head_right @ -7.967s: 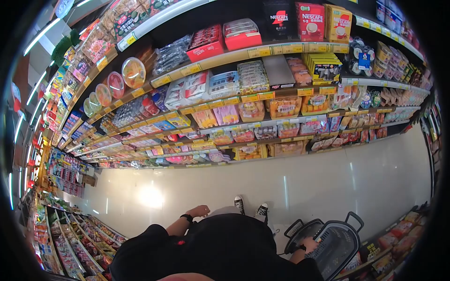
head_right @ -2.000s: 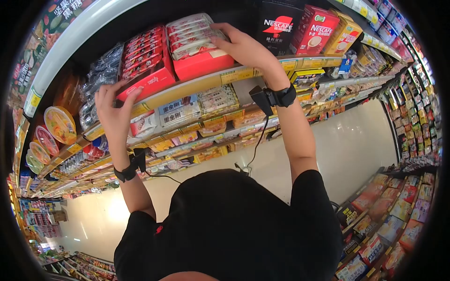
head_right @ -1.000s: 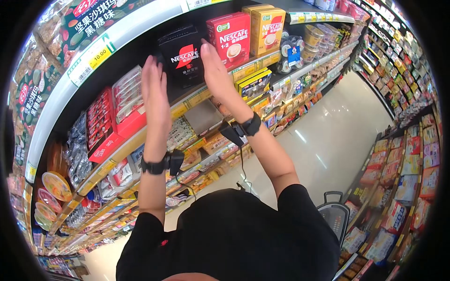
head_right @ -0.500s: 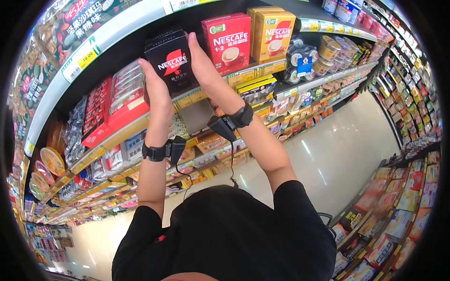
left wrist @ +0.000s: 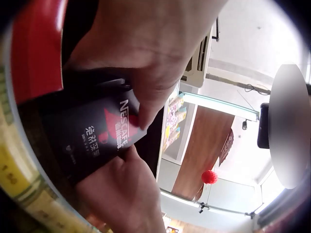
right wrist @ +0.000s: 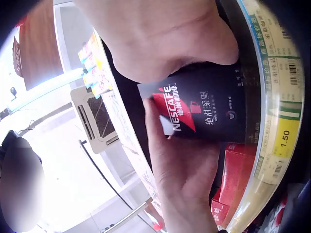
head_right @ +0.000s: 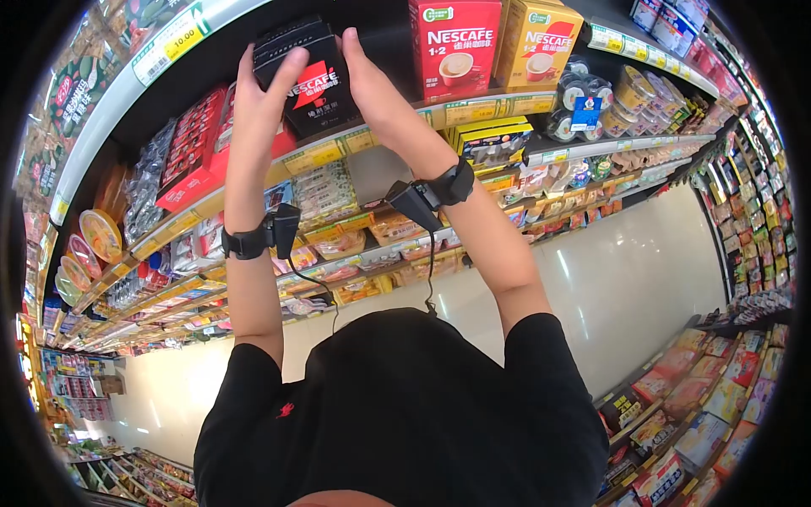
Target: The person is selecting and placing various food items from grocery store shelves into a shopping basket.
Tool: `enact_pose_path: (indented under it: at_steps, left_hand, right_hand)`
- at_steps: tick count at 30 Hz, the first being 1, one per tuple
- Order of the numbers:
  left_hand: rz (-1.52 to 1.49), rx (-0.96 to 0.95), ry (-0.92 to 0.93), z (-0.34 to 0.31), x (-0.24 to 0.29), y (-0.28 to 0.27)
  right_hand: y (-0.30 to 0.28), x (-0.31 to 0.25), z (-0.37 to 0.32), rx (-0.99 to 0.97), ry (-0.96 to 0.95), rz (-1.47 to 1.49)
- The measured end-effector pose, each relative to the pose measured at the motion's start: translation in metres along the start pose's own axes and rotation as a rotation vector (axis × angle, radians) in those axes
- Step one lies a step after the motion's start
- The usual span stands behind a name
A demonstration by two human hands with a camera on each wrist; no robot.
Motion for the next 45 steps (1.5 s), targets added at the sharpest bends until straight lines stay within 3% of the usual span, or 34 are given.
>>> enact_pose_path:
  at_steps: [6,15,17,20,22,26,30,31,34,37,42,45]
  left_hand:
    - [0.02,-0.269,0.06,0.008,-0.014,0.004]
    - [0.047,-0.224,0.18,0.007,-0.017,-0.001]
    - [0.068,-0.227,0.156,0.007,-0.017,-0.002]
    - [0.13,-0.251,0.13,0.006,-0.023,-0.005]
    - [0.198,-0.226,0.12,0.006,-0.029,-0.01]
    - [0.241,-0.159,0.103,-0.009,-0.019,-0.023]
    - [0.308,-0.151,0.162,-0.019,-0.009,-0.031]
    - [0.288,-0.168,0.147,-0.02,-0.008,-0.031]
    - [0.216,-0.11,0.069,-0.023,-0.011,-0.033]
    - [0.056,0.068,0.091,-0.032,-0.001,-0.037]
    - [0.216,0.211,0.098,-0.046,0.02,-0.025]
    - [0.317,0.248,0.057,-0.047,0.02,-0.013]
  right_hand:
    - [0.0,0.01,0.009,0.054,-0.071,-0.1]
    - [-0.005,0.005,-0.001,0.204,-0.123,-0.377]
    - [-0.015,0.011,-0.002,0.203,-0.036,-0.488]
    - [-0.039,0.028,-0.004,0.225,0.244,-0.433]
    - [-0.032,0.021,-0.001,0.102,0.124,-0.128]
    - [-0.05,0.012,0.0,0.261,0.081,-0.222]
    - [-0.005,-0.01,0.0,0.146,0.021,-0.226]
    - [-0.01,-0.013,0.01,0.167,-0.067,-0.079]
    - [-0.011,-0.012,0.02,0.236,-0.042,-0.226]
    - [-0.01,0.0,0.039,0.135,0.023,-0.111]
    - [-0.004,0.004,0.036,0.018,0.107,-0.061]
    - [-0.019,0.008,0.039,-0.083,0.018,-0.154]
Point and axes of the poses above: each hand's wrist, its own z-axis towards the middle knuckle, its own y-axis out of the palm, x = y × z, the point moved 10 cm from there along z, towards the middle knuckle, and after that the axes turned 1 degree about -x, right-handed, at the moved point
